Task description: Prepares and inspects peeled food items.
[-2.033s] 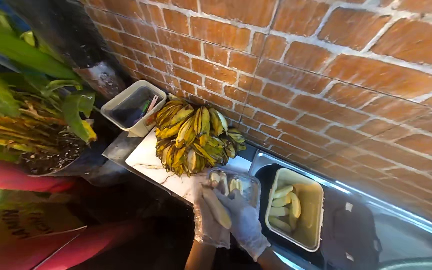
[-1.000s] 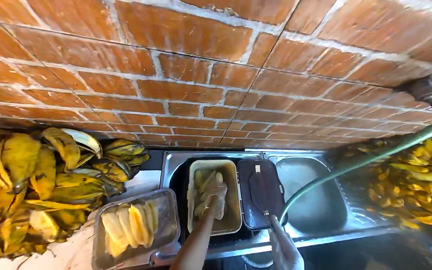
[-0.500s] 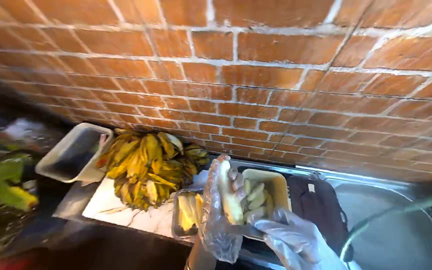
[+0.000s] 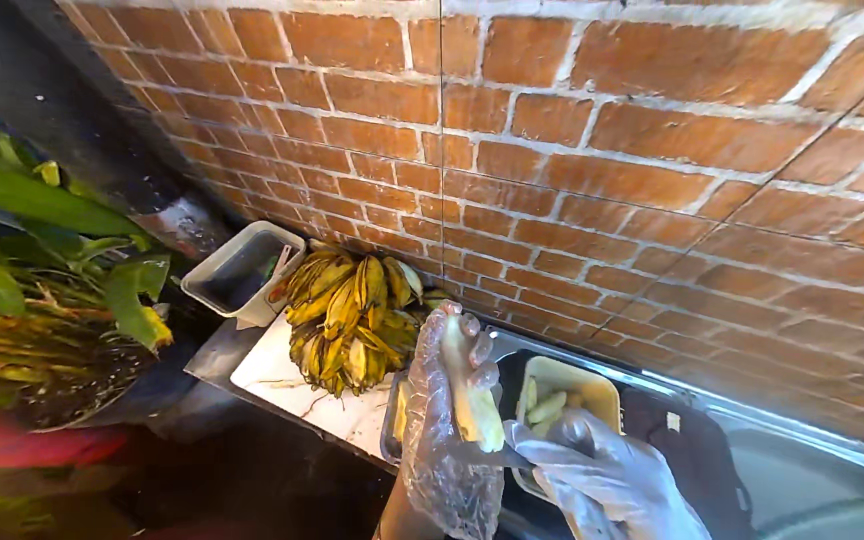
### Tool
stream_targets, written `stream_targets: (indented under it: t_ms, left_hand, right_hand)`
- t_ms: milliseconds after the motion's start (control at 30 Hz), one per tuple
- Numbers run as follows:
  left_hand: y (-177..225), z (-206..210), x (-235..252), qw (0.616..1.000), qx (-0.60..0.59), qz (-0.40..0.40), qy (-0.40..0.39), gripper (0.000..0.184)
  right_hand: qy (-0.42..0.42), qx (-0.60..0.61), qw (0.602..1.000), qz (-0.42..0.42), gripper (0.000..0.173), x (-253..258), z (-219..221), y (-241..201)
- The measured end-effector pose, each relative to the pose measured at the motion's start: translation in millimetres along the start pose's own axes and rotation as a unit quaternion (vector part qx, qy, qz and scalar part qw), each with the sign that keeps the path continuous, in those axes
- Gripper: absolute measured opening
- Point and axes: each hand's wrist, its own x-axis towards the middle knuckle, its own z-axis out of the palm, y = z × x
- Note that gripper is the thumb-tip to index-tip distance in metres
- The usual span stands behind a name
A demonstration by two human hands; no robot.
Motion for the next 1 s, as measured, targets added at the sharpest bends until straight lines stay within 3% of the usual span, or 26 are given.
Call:
stream_targets:
  t_ms: [367, 467, 700, 867, 1000]
  left_hand:
    - [6, 6, -9, 0.999, -0.002, 0.018, -0.044, 0.028]
    - [0, 15, -23, 0.996, 0.066, 0.053, 0.005, 0.033]
    - [-4, 31, -33, 0.993, 0.034, 0.066, 0.094, 0.037]
    - [-4, 30, -34, 0.995, 0.030, 0.064, 0.071, 0.035]
    - [-5, 22, -37, 0.989, 0.068, 0.083, 0.098, 0.034]
  right_hand:
    - [0.050, -0.022, 0.999, 0.004, 0.030, 6, 18, -6]
    - [0.057, -0.036, 0.998, 0.013, 0.030, 8, 22, -5]
    - [0.095, -0.037, 0.995, -0.009, 0.028, 8, 37, 1]
    - [0.125, -0.026, 0.992, -0.013, 0.025, 11, 47, 4]
    - [0.128, -0.035, 0.991, 0.006, 0.025, 12, 56, 8]
